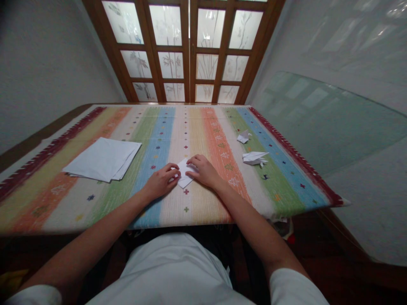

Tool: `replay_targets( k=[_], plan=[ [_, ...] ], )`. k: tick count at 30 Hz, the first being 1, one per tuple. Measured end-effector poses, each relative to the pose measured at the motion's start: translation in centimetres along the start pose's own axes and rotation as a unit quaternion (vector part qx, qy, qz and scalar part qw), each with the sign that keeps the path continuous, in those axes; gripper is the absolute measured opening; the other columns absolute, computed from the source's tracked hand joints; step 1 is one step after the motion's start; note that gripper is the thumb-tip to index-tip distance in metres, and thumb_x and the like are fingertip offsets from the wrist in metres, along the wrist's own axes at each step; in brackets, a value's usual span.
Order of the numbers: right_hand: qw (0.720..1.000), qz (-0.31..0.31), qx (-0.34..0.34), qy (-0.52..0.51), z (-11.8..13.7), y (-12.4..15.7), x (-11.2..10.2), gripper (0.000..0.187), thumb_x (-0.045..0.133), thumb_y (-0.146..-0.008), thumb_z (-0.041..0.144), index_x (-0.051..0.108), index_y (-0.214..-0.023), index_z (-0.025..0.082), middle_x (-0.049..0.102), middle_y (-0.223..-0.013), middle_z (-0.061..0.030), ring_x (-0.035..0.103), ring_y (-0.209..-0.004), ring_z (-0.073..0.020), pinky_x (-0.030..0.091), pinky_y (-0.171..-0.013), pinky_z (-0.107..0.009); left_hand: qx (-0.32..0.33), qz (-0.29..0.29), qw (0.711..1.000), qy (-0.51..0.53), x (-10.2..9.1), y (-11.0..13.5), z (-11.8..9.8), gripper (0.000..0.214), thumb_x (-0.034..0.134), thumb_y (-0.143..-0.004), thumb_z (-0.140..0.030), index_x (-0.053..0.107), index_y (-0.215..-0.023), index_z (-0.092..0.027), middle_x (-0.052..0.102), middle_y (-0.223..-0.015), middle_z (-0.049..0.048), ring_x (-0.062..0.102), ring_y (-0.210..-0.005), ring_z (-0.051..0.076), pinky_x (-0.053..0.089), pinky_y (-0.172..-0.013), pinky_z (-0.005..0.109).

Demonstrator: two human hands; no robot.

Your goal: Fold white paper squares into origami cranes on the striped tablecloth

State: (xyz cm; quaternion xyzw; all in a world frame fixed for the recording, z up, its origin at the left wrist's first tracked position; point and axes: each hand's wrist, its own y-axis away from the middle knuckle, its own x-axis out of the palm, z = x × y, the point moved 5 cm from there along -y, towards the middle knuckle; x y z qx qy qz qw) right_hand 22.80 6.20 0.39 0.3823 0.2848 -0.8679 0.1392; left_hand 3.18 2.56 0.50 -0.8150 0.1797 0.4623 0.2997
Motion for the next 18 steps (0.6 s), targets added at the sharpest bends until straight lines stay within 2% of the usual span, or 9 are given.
replay_targets(
  k=[2, 6, 12, 16, 18],
  plan=[
    [1.0, -0.002, 0.015, 0.019, -0.34, 0.0, 0.22, 0.02, 0.082, -0.091, 0.021, 0.075, -0.109, 0.021, 0.074, -0.115, -0.0115, 0.067, -0.113, -0.0275, 0.052, -0.101, -0.043, 0.011, 0.007, 1.0, -0.016, 0.16, -0.04, 0.0, 0.015, 0.057, -0.104, -0.021, 0.072, -0.103, -0.02, 0.071, -0.123, 0.0106, 0.073, -0.093, 0.02, 0.058, -0.086, 0.035],
    [1.0, 0.007, 0.027, 0.006, -0.57, 0.04, 0.4, 0.016, 0.077, -0.093, 0.016, 0.075, -0.108, 0.02, 0.073, -0.114, -0.011, 0.068, -0.108, -0.0253, 0.053, -0.099, -0.041, 0.005, 0.009, 1.0, -0.015, 0.31, -0.24, 0.16, 0.016, 0.059, -0.105, -0.024, 0.074, -0.102, -0.019, 0.075, -0.114, 0.011, 0.072, -0.103, 0.025, 0.058, -0.097, 0.041],
    [0.998, -0.018, 0.032, -0.049, -0.4, -0.07, 0.07, 0.016, 0.072, -0.091, 0.011, 0.076, -0.104, 0.02, 0.073, -0.111, -0.0082, 0.069, -0.093, -0.0201, 0.054, -0.088, -0.034, -0.019, 0.027, 0.999, -0.038, 0.39, -0.82, 0.28, 0.015, 0.063, -0.103, -0.027, 0.075, -0.101, -0.018, 0.076, -0.112, 0.0117, 0.069, -0.107, 0.029, 0.055, -0.097, 0.046],
    [0.995, -0.031, 0.048, -0.078, -0.41, -0.15, 0.15, 0.03, 0.071, -0.088, 0.008, 0.074, -0.115, 0.019, 0.076, -0.103, -0.0064, 0.069, -0.087, -0.0194, 0.054, -0.083, -0.033, -0.027, 0.025, 0.999, -0.035, 0.36, -0.94, 0.38, 0.014, 0.061, -0.103, -0.026, 0.073, -0.102, -0.019, 0.075, -0.107, 0.0112, 0.068, -0.106, 0.029, 0.054, -0.097, 0.046],
    [0.995, -0.019, 0.045, -0.084, -0.26, -0.17, 0.22, 0.028, 0.071, -0.089, 0.009, 0.075, -0.114, 0.019, 0.076, -0.099, -0.0059, 0.069, -0.085, -0.0194, 0.054, -0.082, -0.032, -0.032, 0.014, 0.999, -0.019, 0.32, -0.85, 0.44, 0.012, 0.061, -0.103, -0.025, 0.071, -0.105, -0.02, 0.073, -0.109, 0.0105, 0.068, -0.104, 0.027, 0.055, -0.097, 0.046]
  ],
)
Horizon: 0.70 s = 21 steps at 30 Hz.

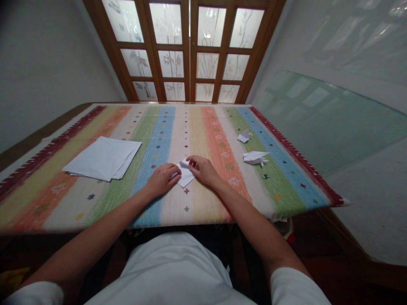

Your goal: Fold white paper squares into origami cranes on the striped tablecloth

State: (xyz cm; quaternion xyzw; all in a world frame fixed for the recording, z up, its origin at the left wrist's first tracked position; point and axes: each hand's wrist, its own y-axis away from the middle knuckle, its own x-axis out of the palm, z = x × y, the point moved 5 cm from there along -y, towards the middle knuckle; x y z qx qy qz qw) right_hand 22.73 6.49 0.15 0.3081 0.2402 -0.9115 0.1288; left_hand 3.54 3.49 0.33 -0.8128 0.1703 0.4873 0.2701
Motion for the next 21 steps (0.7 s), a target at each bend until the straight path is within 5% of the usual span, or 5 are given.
replay_targets(
  k=[5, 10, 14, 18, 21],
  plan=[
    [0.997, 0.06, -0.033, 0.026, 0.7, 0.0, 0.2, 0.014, 0.067, -0.098, 0.02, 0.081, -0.095, 0.019, 0.078, -0.095, -0.0082, 0.069, -0.086, -0.0201, 0.053, -0.084, -0.033, -0.021, -0.048, 0.997, 0.057, -0.2, 0.3, 0.3, 0.032, 0.065, -0.097, -0.022, 0.061, -0.129, -0.02, 0.064, -0.133, 0.0123, 0.069, -0.094, 0.021, 0.058, -0.096, 0.043],
    [0.995, 0.081, -0.045, 0.045, 1.0, 0.1, 0.2, 0.016, 0.068, -0.098, 0.021, 0.083, -0.092, 0.02, 0.079, -0.098, -0.0095, 0.071, -0.092, -0.0215, 0.052, -0.088, -0.034, 0.013, -0.03, 0.999, 0.032, 0.1, 0.3, 0.1, 0.032, 0.062, -0.1, -0.022, 0.065, -0.131, -0.02, 0.065, -0.139, 0.0144, 0.066, -0.125, 0.029, 0.054, -0.112, 0.05],
    [0.996, 0.071, -0.041, 0.021, 0.9, 0.2, 0.0, 0.014, 0.069, -0.097, 0.022, 0.082, -0.101, 0.018, 0.078, -0.099, -0.0094, 0.07, -0.087, -0.0201, 0.053, -0.084, -0.033, 0.029, -0.003, 0.999, 0.021, 0.3, 0.2, 0.0, 0.024, 0.057, -0.104, -0.023, 0.068, -0.125, -0.02, 0.071, -0.131, 0.0141, 0.065, -0.125, 0.031, 0.053, -0.112, 0.053],
    [0.999, 0.032, 0.0, -0.012, 0.0, 0.2, -0.4, 0.019, 0.075, -0.092, 0.023, 0.078, -0.109, 0.016, 0.078, -0.097, -0.0085, 0.068, -0.078, -0.0177, 0.054, -0.076, -0.031, 0.001, -0.045, 0.997, 0.055, 0.0, 0.3, 0.5, 0.03, 0.041, -0.108, -0.019, 0.061, -0.13, -0.016, 0.07, -0.128, 0.0157, 0.068, -0.119, 0.028, 0.055, -0.109, 0.048],
    [0.999, 0.006, 0.032, -0.022, -0.8, 0.2, -0.6, 0.022, 0.074, -0.089, 0.02, 0.077, -0.111, 0.017, 0.078, -0.092, -0.0062, 0.067, -0.073, -0.0166, 0.054, -0.071, -0.029, -0.03, -0.054, 0.996, 0.071, 0.0, 0.4, 1.1, 0.027, 0.044, -0.107, -0.019, 0.059, -0.129, -0.016, 0.07, -0.124, 0.015, 0.07, -0.112, 0.026, 0.057, -0.104, 0.046]
  ],
)
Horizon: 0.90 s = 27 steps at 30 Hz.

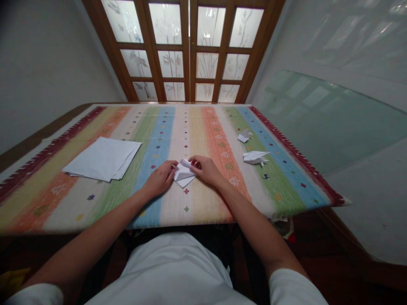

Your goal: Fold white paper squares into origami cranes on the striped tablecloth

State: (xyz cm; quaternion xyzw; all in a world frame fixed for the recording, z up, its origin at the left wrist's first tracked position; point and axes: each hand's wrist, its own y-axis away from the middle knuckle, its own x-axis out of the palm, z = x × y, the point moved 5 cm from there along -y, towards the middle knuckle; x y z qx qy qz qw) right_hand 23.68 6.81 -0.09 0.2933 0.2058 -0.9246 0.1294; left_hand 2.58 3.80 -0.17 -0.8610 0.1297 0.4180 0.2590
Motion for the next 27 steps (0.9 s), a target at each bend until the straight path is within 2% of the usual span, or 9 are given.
replay_targets(
  k=[4, 8, 13, 16, 21, 25, 27],
  plan=[
    [0.999, -0.036, 0.02, 0.014, -0.36, -0.15, -0.53, 0.021, 0.07, -0.087, 0.015, 0.078, -0.106, 0.018, 0.078, -0.087, -0.0054, 0.068, -0.073, -0.017, 0.054, -0.071, -0.029, 0.023, 0.031, 0.999, -0.01, 0.02, 0.1, -0.23, 0.021, 0.065, -0.099, -0.025, 0.064, -0.119, -0.02, 0.071, -0.125, 0.0131, 0.069, -0.115, 0.028, 0.056, -0.106, 0.048],
    [0.998, -0.039, 0.02, 0.034, -0.22, -0.22, -0.77, 0.008, 0.075, -0.086, 0.019, 0.08, -0.091, 0.018, 0.077, -0.082, -0.0056, 0.066, -0.072, -0.0172, 0.053, -0.071, -0.03, 0.056, 0.049, 0.997, -0.021, -0.1, 0.19, -0.72, 0.031, 0.076, -0.093, -0.032, 0.067, -0.12, -0.021, 0.068, -0.137, 0.0152, 0.065, -0.127, 0.032, 0.052, -0.113, 0.054],
    [0.998, -0.016, 0.04, 0.036, -0.25, -0.16, -0.71, 0.014, 0.078, -0.083, 0.018, 0.084, -0.096, 0.018, 0.077, -0.079, -0.0043, 0.066, -0.07, -0.0172, 0.051, -0.068, -0.028, 0.061, 0.062, 0.996, -0.03, -0.04, 0.26, -0.75, 0.043, 0.08, -0.09, -0.036, 0.067, -0.128, -0.022, 0.065, -0.146, 0.0154, 0.061, -0.133, 0.035, 0.05, -0.116, 0.056],
    [0.997, -0.015, 0.045, 0.059, -0.04, -0.17, -0.8, 0.008, 0.076, -0.086, 0.018, 0.083, -0.089, 0.018, 0.078, -0.078, -0.0052, 0.067, -0.069, -0.0172, 0.05, -0.07, -0.029, 0.055, 0.068, 0.995, -0.037, 0.07, 0.3, -0.76, 0.05, 0.082, -0.089, -0.04, 0.065, -0.132, -0.021, 0.063, -0.149, 0.0169, 0.059, -0.136, 0.036, 0.049, -0.118, 0.057],
    [0.996, -0.017, 0.043, 0.077, 0.35, -0.25, -0.91, 0.009, 0.072, -0.089, 0.017, 0.079, -0.083, 0.017, 0.077, -0.075, -0.0046, 0.065, -0.066, -0.016, 0.047, -0.067, -0.028, 0.056, 0.071, 0.995, -0.042, 0.13, 0.3, -0.91, 0.054, 0.083, -0.088, -0.042, 0.064, -0.134, -0.022, 0.061, -0.151, 0.0174, 0.058, -0.137, 0.037, 0.048, -0.118, 0.058],
    [0.997, -0.004, 0.05, 0.052, 0.15, -0.27, -0.73, 0.004, 0.081, -0.082, 0.02, 0.079, -0.083, 0.017, 0.077, -0.076, -0.0041, 0.065, -0.066, -0.0162, 0.047, -0.065, -0.027, 0.053, 0.07, 0.995, -0.046, 0.22, 0.3, -0.81, 0.056, 0.082, -0.088, -0.044, 0.063, -0.135, -0.022, 0.06, -0.152, 0.0176, 0.057, -0.137, 0.037, 0.047, -0.118, 0.059],
    [0.998, -0.005, 0.053, 0.041, -0.04, -0.29, -0.72, 0.01, 0.082, -0.08, 0.019, 0.081, -0.09, 0.018, 0.078, -0.077, -0.004, 0.066, -0.067, -0.0168, 0.048, -0.066, -0.027, 0.052, 0.069, 0.995, -0.047, 0.27, 0.31, -0.74, 0.057, 0.082, -0.088, -0.045, 0.063, -0.136, -0.021, 0.06, -0.152, 0.0176, 0.057, -0.136, 0.037, 0.047, -0.118, 0.059]
  ],
)
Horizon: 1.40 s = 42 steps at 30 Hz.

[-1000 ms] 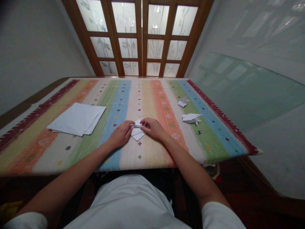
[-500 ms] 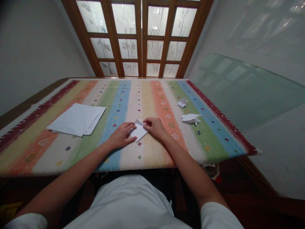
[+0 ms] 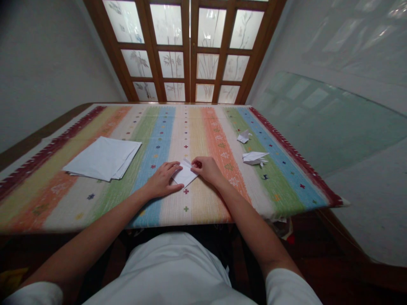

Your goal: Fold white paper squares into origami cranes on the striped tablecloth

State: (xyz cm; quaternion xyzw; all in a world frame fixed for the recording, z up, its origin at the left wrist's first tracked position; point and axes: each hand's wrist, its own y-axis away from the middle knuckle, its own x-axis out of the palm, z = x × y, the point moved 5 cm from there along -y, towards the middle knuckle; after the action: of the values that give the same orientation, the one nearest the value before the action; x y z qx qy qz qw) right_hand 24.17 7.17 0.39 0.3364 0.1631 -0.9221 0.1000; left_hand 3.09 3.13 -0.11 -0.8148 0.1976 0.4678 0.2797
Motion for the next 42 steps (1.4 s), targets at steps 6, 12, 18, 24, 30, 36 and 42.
replay_targets(
  k=[6, 12, 18, 24, 30, 36, 42],
  plan=[
    [1.0, -0.001, 0.008, 0.016, -0.3, -0.1, 0.0, 0.008, 0.078, -0.085, 0.017, 0.084, -0.09, 0.018, 0.078, -0.075, -0.0054, 0.067, -0.066, -0.017, 0.048, -0.066, -0.028, -0.001, 0.003, 1.0, 0.003, 0.0, 0.1, 0.0, 0.059, 0.082, -0.088, -0.044, 0.063, -0.138, -0.021, 0.06, -0.153, 0.018, 0.056, -0.137, 0.038, 0.047, -0.119, 0.06],
    [0.999, -0.033, -0.031, 0.03, 0.5, -0.1, -0.1, 0.008, 0.074, -0.088, 0.018, 0.081, -0.084, 0.019, 0.075, -0.083, -0.006, 0.064, -0.07, -0.017, 0.049, -0.069, -0.029, -0.003, 0.009, 1.0, 0.002, -0.1, 0.0, -0.1, 0.06, 0.082, -0.088, -0.044, 0.062, -0.139, -0.019, 0.06, -0.153, 0.018, 0.055, -0.138, 0.038, 0.046, -0.12, 0.059],
    [0.995, -0.05, -0.058, 0.062, 1.4, -0.1, -0.1, 0.011, 0.071, -0.088, 0.012, 0.078, -0.083, 0.019, 0.071, -0.08, -0.0048, 0.063, -0.073, -0.0185, 0.049, -0.073, -0.031, -0.006, 0.0, 1.0, 0.008, -0.1, 0.0, -0.2, 0.06, 0.083, -0.087, -0.043, 0.061, -0.138, -0.021, 0.059, -0.152, 0.0179, 0.055, -0.138, 0.038, 0.046, -0.12, 0.06],
    [0.993, -0.042, -0.037, 0.105, 2.1, 0.1, -0.2, 0.01, 0.074, -0.09, 0.011, 0.078, -0.086, 0.019, 0.074, -0.084, -0.0051, 0.065, -0.074, -0.0179, 0.046, -0.073, -0.03, -0.015, -0.01, 1.0, 0.012, -0.2, 0.1, -0.2, 0.063, 0.084, -0.085, -0.042, 0.06, -0.139, -0.021, 0.057, -0.154, 0.0177, 0.053, -0.14, 0.038, 0.046, -0.121, 0.059],
    [0.996, -0.034, -0.003, 0.088, 1.7, 0.1, 0.0, 0.008, 0.072, -0.092, 0.011, 0.076, -0.091, 0.019, 0.074, -0.081, -0.0032, 0.065, -0.072, -0.0169, 0.046, -0.072, -0.029, -0.027, -0.01, 0.999, 0.013, -0.1, 0.1, -0.1, 0.062, 0.084, -0.084, -0.043, 0.062, -0.138, -0.021, 0.057, -0.154, 0.0178, 0.053, -0.14, 0.039, 0.045, -0.121, 0.06],
    [0.995, -0.008, 0.009, 0.1, 0.6, 0.1, 0.3, 0.01, 0.078, -0.089, 0.015, 0.078, -0.099, 0.018, 0.074, -0.092, -0.0068, 0.065, -0.079, -0.019, 0.046, -0.075, -0.031, -0.029, 0.003, 1.0, 0.002, 0.0, 0.0, 0.1, 0.058, 0.083, -0.086, -0.046, 0.066, -0.134, -0.019, 0.061, -0.151, 0.018, 0.055, -0.136, 0.039, 0.046, -0.12, 0.06],
    [0.998, 0.003, -0.032, 0.063, 0.7, 0.1, 0.4, 0.016, 0.076, -0.087, 0.009, 0.077, -0.099, 0.019, 0.071, -0.091, -0.0044, 0.062, -0.077, -0.0175, 0.047, -0.075, -0.03, -0.013, 0.002, 1.0, 0.01, 0.0, 0.1, 0.0, 0.066, 0.086, -0.084, -0.054, 0.067, -0.136, -0.019, 0.06, -0.152, 0.0192, 0.055, -0.136, 0.039, 0.046, -0.118, 0.061]
  ],
)
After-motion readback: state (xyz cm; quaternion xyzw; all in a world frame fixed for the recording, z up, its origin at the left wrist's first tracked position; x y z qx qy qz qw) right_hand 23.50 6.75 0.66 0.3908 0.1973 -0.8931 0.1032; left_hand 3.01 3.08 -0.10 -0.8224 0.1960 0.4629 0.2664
